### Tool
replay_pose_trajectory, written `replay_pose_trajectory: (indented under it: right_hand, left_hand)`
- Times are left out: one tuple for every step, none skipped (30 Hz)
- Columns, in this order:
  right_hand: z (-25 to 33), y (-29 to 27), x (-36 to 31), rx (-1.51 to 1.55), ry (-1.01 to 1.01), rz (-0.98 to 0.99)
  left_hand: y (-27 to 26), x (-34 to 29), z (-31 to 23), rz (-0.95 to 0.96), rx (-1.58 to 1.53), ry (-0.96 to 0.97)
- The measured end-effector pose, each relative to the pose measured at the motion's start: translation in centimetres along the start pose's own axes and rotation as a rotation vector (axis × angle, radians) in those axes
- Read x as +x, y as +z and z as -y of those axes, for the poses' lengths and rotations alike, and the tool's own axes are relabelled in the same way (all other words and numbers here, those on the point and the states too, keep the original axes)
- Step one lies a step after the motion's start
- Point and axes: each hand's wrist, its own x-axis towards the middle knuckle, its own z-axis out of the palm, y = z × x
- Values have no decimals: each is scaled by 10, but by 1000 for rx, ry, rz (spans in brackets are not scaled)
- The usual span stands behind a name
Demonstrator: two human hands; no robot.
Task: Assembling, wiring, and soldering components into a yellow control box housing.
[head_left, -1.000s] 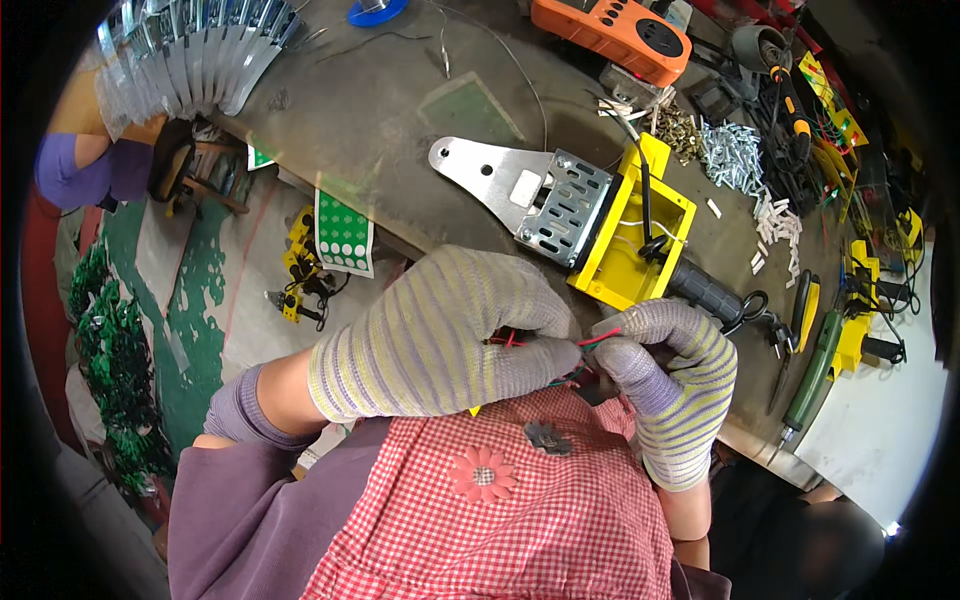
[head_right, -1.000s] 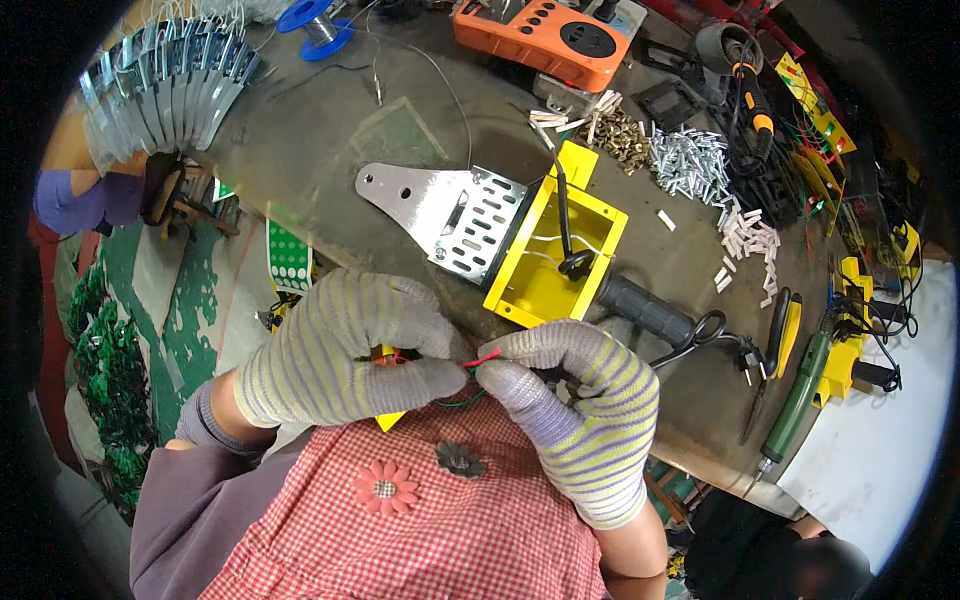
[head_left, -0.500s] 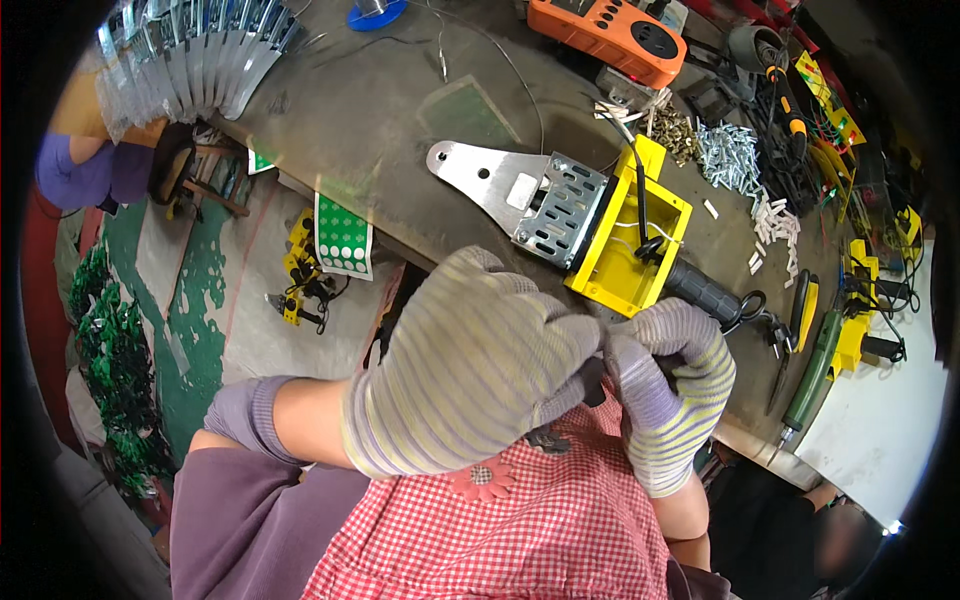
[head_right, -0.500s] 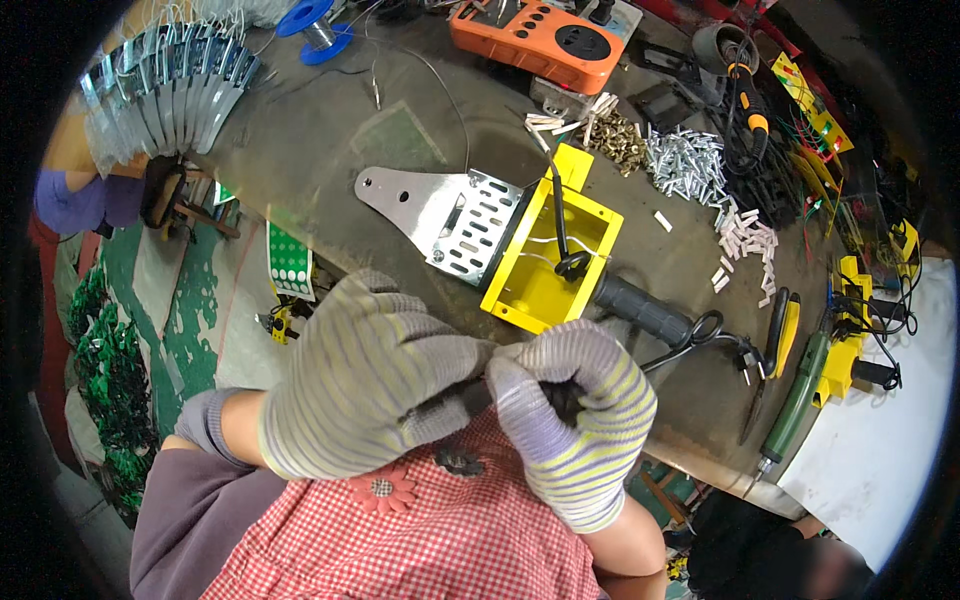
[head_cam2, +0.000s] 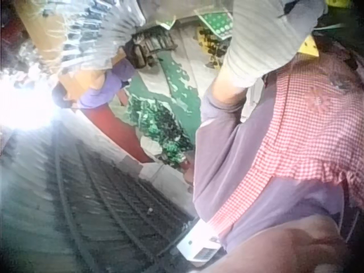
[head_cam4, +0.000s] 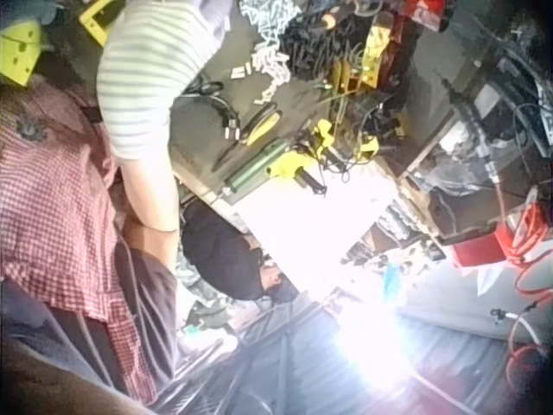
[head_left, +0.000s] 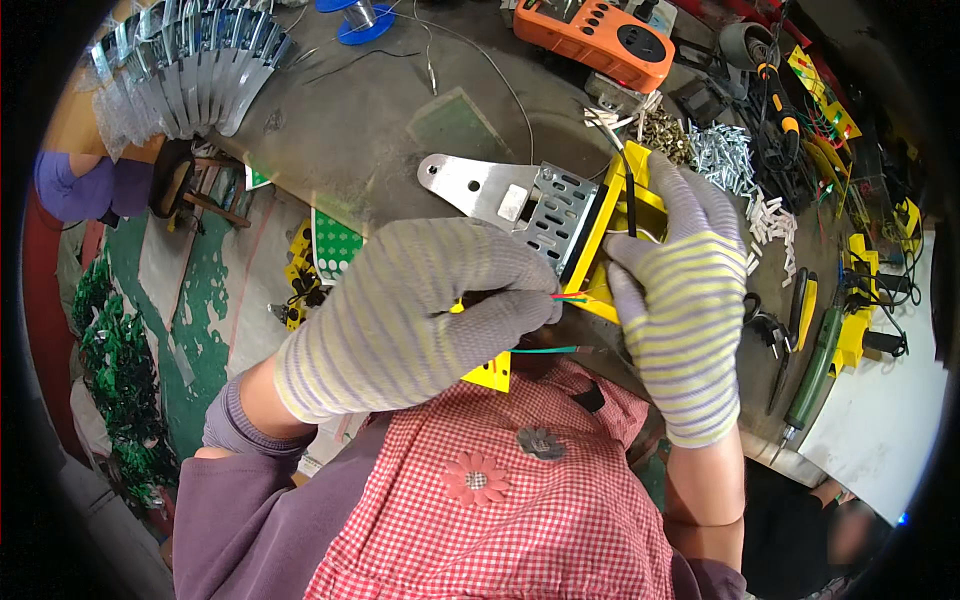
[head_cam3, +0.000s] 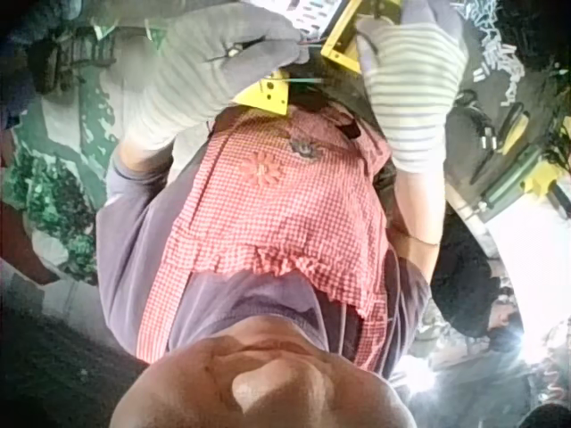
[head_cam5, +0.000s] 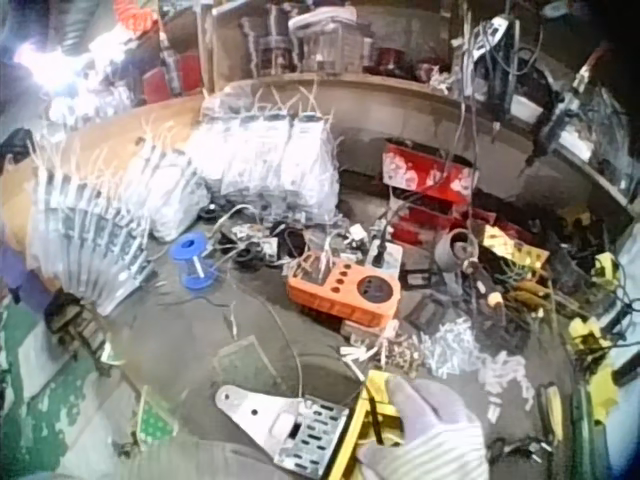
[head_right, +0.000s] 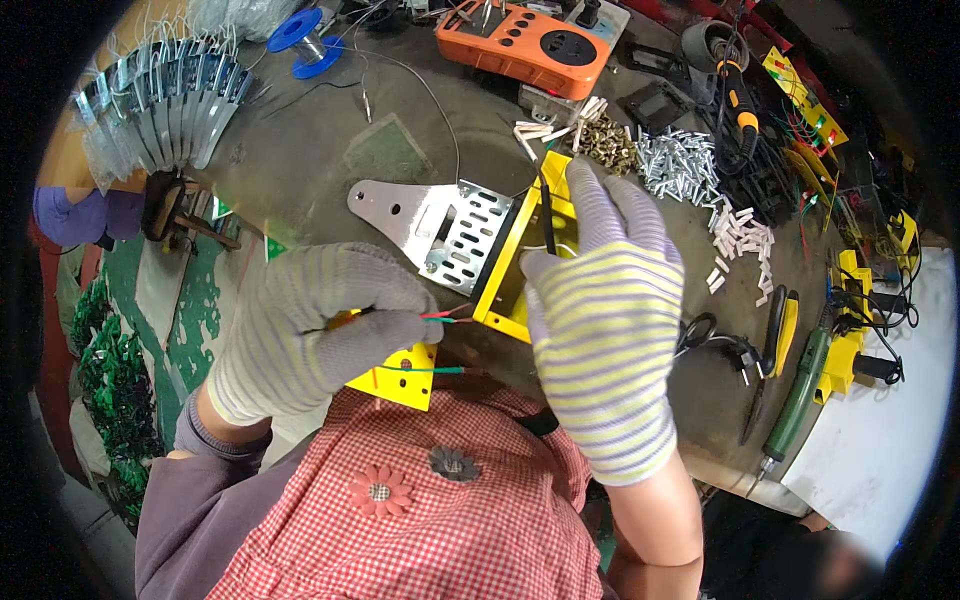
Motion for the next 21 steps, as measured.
replay_pose_trajectory:
  right_hand:
    - [0, 3, 0, -74, 19, -12]
    - [-1, 2, 2, -89, 27, -14]
    - [-3, 7, 5, -138, 24, -7]
    - [-4, 12, 7, -188, 23, -1]
    - [-8, 16, 7, -115, 6, -11]
    - [-9, 15, 5, -107, 2, -9]
    - [-9, 8, 3, 105, 60, 34]
    - [-10, 2, 2, 319, 118, 75]
    - [-12, -5, -1, 359, 107, 129]
    - [-12, -6, -4, 355, 118, 127]
    - [-12, -7, -6, 347, 167, 168]
    - [-12, -7, -5, 344, 202, 207]
    - [-12, -6, -6, 363, 172, 176]
    - [-13, -1, -7, 366, 169, 172]
    - [-14, 7, -9, 427, 166, 59]
    - [-14, 12, -9, 488, 161, -53]
    - [-10, 16, -6, 331, 140, -160]
    - [-10, 19, -3, 187, 80, -241]
    - [-10, 25, -1, 195, 86, -291]
    - [-11, 28, 0, 204, 91, -340]
    - [-13, 28, 3, 154, 117, -315]
  left_hand:
    - [3, 4, -1, 6, 50, 47]
    - [5, 8, -2, 11, 100, 95]
    - [7, 9, -1, -6, 100, 71]
    - [6, 9, 1, -11, 103, 62]
    - [6, 10, 3, 6, 157, 99]
    - [5, 11, 4, 25, 212, 136]
    - [1, 15, 4, 26, 208, 138]
    - [-5, 18, 0, 134, 66, 57]
    - [-11, 20, -8, 241, -71, -25]
    - [-15, 29, -14, 252, -74, -22]
    - [-18, 40, -22, 370, -30, -75]
    - [-19, 47, -27, 475, 22, -130]
    - [-10, 48, -17, 355, 28, -76]
    - [-5, 48, -9, 353, 33, -77]
    - [0, 51, -2, 299, 193, 20]
    - [2, 54, 1, 242, 352, 117]
    - [1, 56, 2, 265, 387, 161]
    - [1, 59, 3, 274, 385, 168]
    - [1, 62, 6, 298, 389, 123]
    - [0, 65, 9, 321, 393, 78]
    - [0, 71, 16, 314, 335, 31]
